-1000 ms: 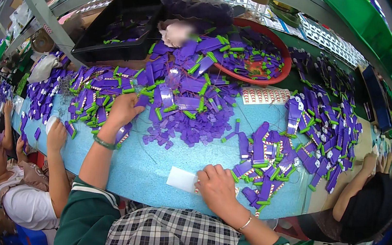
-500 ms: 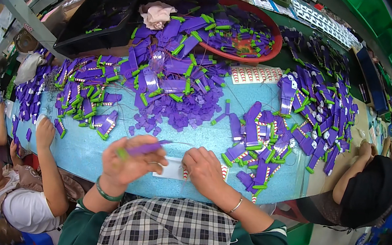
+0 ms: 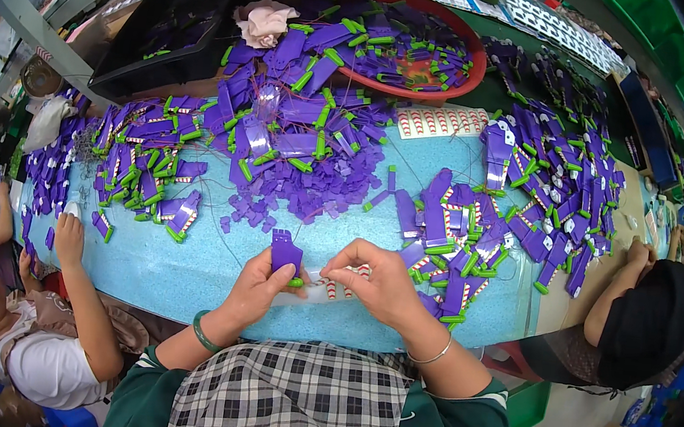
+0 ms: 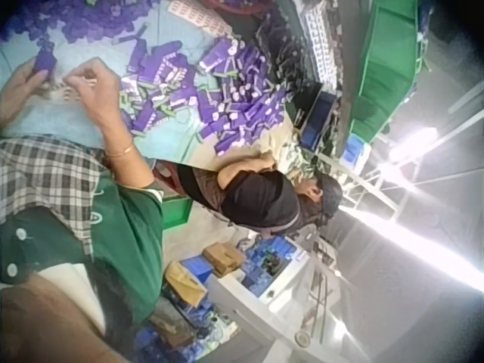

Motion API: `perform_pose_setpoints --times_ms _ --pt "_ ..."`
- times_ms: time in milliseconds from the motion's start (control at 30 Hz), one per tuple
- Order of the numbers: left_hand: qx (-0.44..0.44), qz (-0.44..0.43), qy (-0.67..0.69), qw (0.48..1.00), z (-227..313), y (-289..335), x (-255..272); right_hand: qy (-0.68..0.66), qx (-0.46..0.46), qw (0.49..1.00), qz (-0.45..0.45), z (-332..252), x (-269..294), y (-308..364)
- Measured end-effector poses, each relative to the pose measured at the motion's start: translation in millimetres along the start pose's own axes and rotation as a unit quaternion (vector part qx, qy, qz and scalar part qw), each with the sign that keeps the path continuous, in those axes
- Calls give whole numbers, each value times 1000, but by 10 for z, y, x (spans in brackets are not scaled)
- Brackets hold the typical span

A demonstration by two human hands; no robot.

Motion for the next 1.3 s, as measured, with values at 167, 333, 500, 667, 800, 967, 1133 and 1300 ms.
perform_pose_setpoints --times_ms 167,333,500,667,800,967,1133,1300 --pt "-22 -59 -134 989 282 50 -184 216 105 970 -25 -462 -81 -53" --pt "-12 -35 -70 997 374 19 -149 187 222 950 117 -772 -75 32" --pt "-23 -17 -35 999 327 20 -94 51 125 987 85 -404 -145 17" --pt "-2 3 80 997 342 14 -158 -8 86 993 79 -189 -195 -3" --pt "40 -38 198 979 252 7 -230 -112 -10 992 62 47 -280 -24" --pt "57 -68 235 968 199 12 -285 -72 4 995 68 14 -264 -40" --pt "56 -72 243 966 231 12 -316 -86 1 993 86 72 -240 -38" --pt "56 -75 245 965 217 13 -312 -56 15 994 89 61 -233 -28"
Point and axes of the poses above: each hand's wrist, its own y-axis away from the middle knuckle, its own x-axis out of the back of the hand, z = x × y, the point moved 9 cm from there along -y, towards the middle knuckle, and after that the axes turned 3 degrees about z, right-handed, at the moved point
